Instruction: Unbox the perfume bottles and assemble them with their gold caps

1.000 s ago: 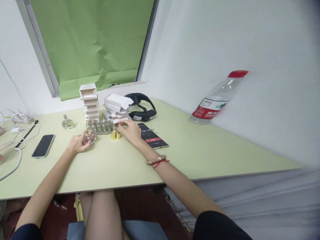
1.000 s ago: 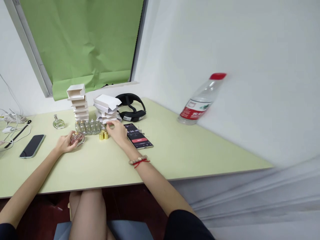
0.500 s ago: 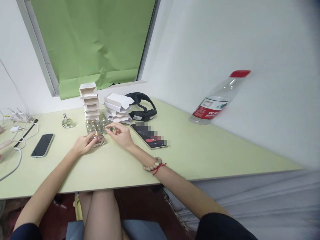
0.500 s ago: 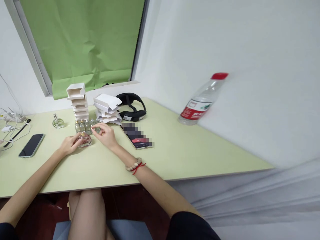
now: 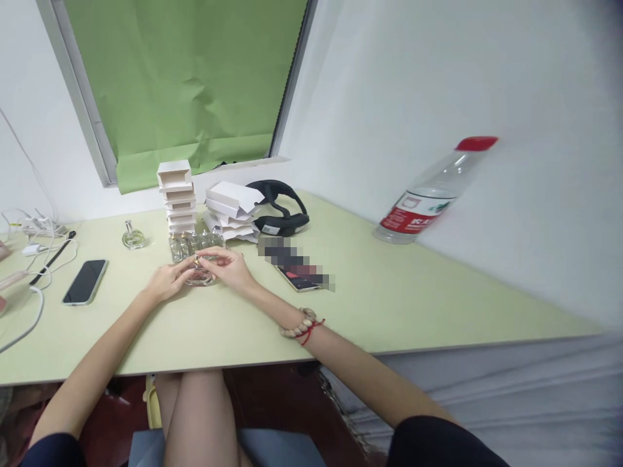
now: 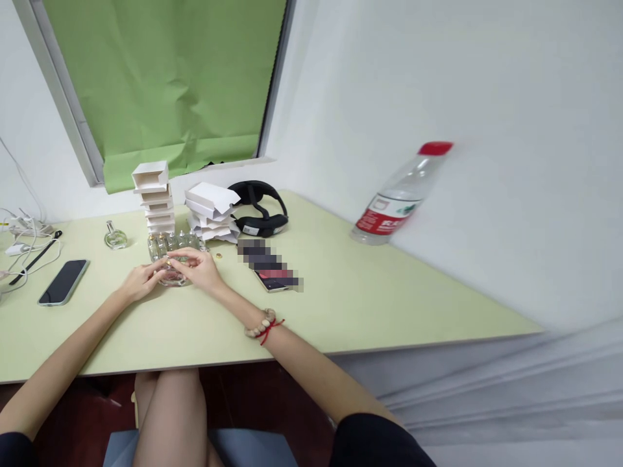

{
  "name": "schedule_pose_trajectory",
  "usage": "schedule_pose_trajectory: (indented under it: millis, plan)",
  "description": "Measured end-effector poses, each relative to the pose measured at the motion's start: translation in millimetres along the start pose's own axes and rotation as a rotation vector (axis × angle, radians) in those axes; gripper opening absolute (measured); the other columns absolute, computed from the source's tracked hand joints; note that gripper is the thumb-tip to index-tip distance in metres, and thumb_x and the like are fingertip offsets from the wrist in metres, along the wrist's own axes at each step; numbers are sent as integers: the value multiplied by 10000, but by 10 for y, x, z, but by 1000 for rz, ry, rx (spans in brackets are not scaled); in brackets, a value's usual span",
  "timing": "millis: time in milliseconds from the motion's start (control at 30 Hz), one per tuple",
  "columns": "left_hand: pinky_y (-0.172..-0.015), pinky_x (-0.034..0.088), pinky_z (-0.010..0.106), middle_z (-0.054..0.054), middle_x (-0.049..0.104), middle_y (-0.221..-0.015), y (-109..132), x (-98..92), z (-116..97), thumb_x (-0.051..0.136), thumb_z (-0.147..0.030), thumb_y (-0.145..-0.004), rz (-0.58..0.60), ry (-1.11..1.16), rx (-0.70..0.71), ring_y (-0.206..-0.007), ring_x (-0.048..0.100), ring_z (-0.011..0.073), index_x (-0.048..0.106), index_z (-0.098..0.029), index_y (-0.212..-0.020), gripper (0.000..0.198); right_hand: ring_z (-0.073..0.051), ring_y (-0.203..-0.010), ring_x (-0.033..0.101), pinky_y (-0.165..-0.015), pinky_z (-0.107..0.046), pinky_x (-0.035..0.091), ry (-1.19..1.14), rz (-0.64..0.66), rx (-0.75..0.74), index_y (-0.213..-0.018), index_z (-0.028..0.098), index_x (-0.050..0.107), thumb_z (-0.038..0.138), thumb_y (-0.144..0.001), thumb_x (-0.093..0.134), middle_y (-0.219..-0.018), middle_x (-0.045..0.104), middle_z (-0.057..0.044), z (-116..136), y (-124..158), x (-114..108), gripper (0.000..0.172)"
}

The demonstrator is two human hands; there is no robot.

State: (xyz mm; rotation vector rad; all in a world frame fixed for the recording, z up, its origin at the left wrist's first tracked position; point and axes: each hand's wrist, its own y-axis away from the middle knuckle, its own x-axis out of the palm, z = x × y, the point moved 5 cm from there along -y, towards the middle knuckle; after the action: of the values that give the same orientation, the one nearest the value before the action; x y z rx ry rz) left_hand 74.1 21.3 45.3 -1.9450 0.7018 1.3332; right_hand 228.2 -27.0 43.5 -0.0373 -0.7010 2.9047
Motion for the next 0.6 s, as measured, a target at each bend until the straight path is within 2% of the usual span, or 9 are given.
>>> schedule_pose_trajectory:
  millis: [300,367,500,600]
  plan:
    - [-685,490,244,16,754,-869,11,5,-36,368,-451,-989,-13,-19,5,-760,713,194,486,-259,-1393,463,-74,-565,584,-471,-213,491,-61,119,75,-975,213,758,438,-705,723,-1107,711,-70,-59,-22,6,353]
    - [-681,488,247,18,753,-857,10,9,-29,359,-454,-991,-4,-33,2,-758,714,199,483,-254,-1395,468,-63,-534,561,-457,-204,458,-70,158,103,-1006,214,754,426,-712,723,-1032,727,-59,-60,-27,6,364]
    - [-685,489,250,20,754,-853,9,16,-19,349,-452,-992,-6,-31,2,-761,716,203,492,-248,-1380,461,-72,-501,542,-414,-186,351,-100,243,191,-1139,213,716,427,-741,713,-733,709,-12,-47,-10,13,452]
    - [-687,491,250,18,754,-845,11,15,-23,352,-450,-990,-12,-12,5,-750,715,200,489,-246,-1379,460,-77,-499,535,-443,-193,355,-134,260,229,-1167,199,704,449,-749,714,-621,665,12,-33,3,12,487]
